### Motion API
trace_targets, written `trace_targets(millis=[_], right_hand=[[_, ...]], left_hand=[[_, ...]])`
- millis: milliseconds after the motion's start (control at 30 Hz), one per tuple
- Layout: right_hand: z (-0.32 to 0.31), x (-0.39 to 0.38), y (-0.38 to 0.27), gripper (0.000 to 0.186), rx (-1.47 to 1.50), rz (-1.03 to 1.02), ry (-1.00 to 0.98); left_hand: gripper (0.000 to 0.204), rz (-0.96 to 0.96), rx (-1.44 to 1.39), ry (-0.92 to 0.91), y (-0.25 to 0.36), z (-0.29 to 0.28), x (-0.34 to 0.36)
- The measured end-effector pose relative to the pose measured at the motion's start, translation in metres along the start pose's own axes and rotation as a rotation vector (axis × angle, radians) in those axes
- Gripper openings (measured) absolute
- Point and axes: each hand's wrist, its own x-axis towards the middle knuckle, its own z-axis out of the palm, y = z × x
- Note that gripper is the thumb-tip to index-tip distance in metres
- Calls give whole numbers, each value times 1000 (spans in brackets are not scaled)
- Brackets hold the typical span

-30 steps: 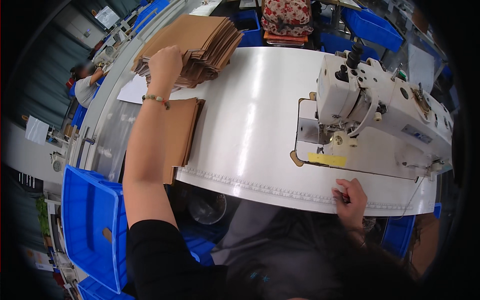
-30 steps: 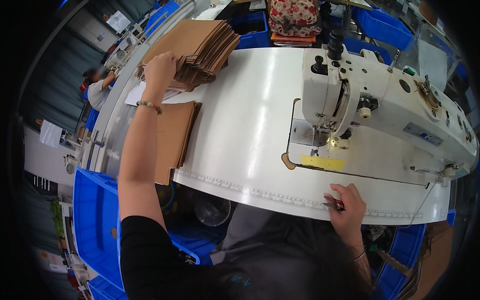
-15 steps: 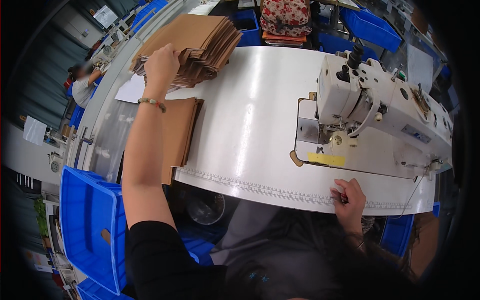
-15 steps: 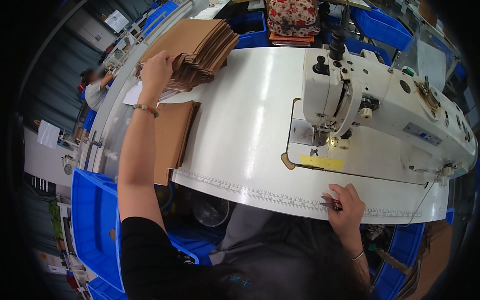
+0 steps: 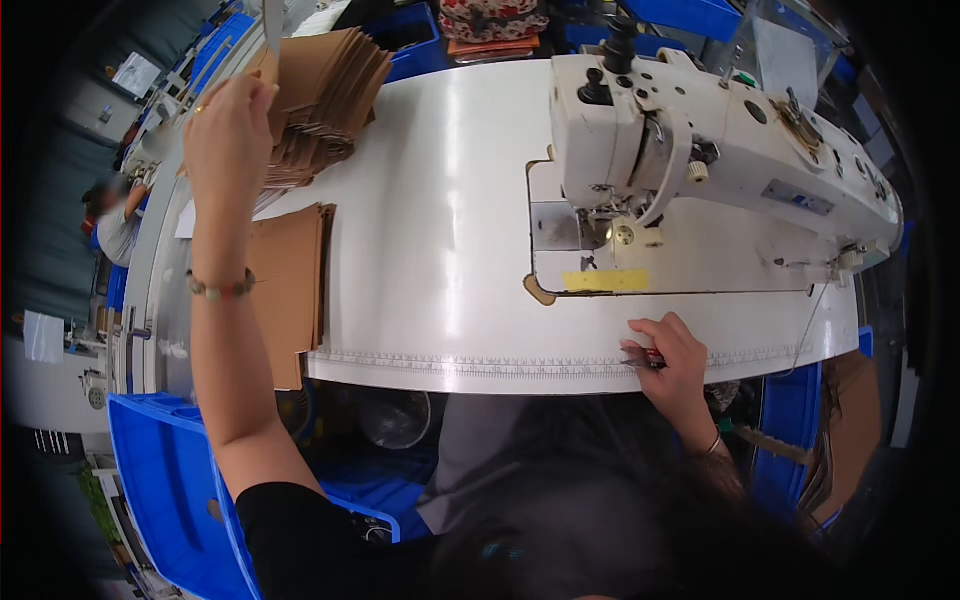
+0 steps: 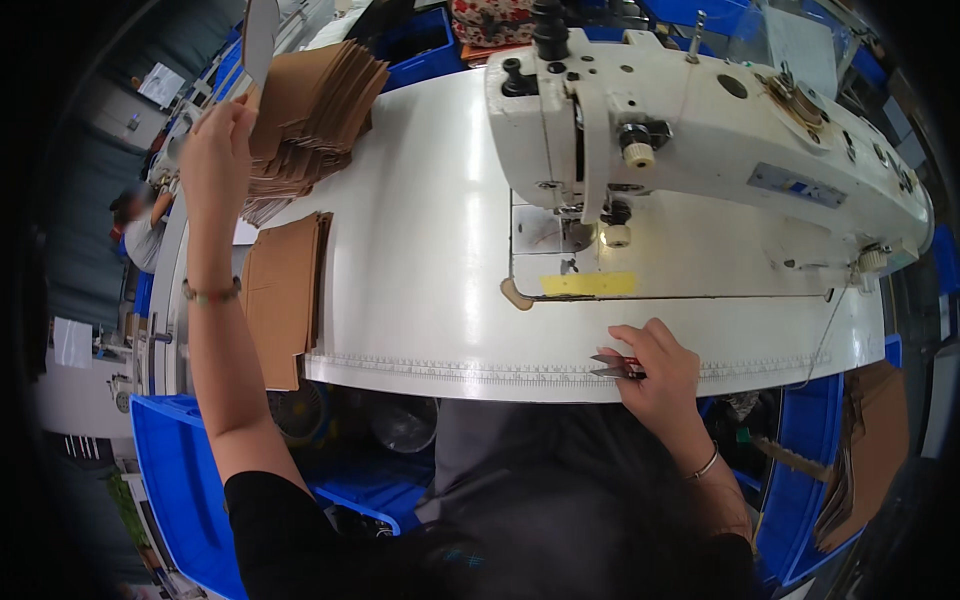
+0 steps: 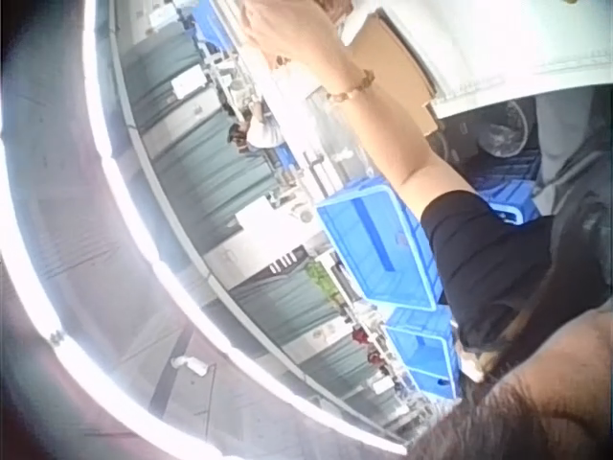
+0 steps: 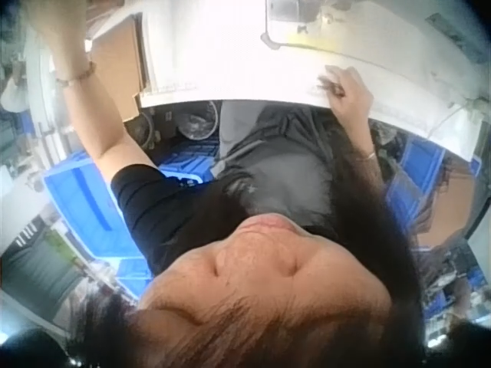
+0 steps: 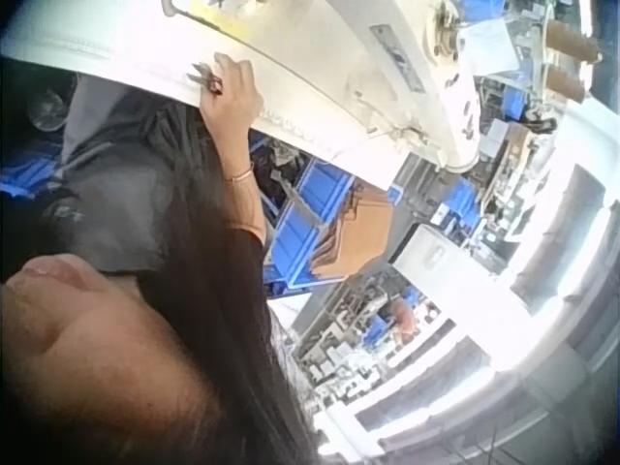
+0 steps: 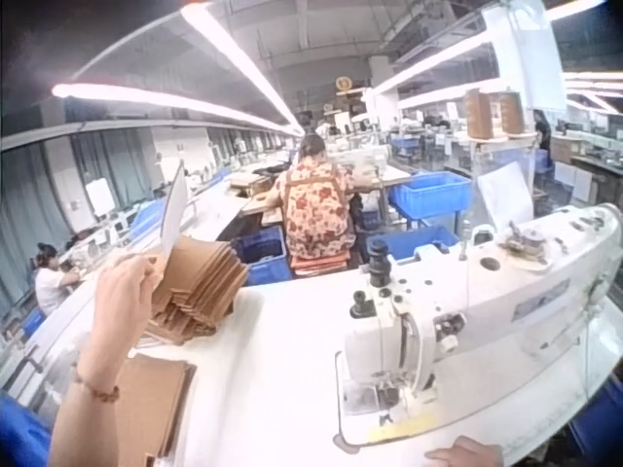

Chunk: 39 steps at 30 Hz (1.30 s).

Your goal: Sewing pieces of brown material using an industrial sewing machine and trimming threads with small snips.

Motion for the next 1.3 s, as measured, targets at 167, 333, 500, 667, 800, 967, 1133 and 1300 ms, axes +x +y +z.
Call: trace_targets(millis=[167,333,500,667,800,967,1133,1300], right_hand=[[0,-3,1,28,54,-19,12],[-1,1,1,30,9,-194,-11],[4,14,-10,49,-82,-328,-35],[5,23,22,38,-416,-406,-180],[-12,29,46,31,-442,-441,-91],[-30,35,64,32,-470,-337,-42],[-49,41,84,29,-504,-296,-10],[-104,32,88,23,-357,-179,134]], left_hand=[[9,382,-149,-236,123,5,-91],[12,482,-353,-470,200,0,-157],[13,500,-563,-455,228,-28,-163],[44,413,-651,-543,201,-29,-169],[64,356,-587,-632,173,-13,-183],[68,393,-637,-617,195,6,-178],[71,424,-669,-553,224,25,-156],[75,457,-693,-522,229,36,-145]])
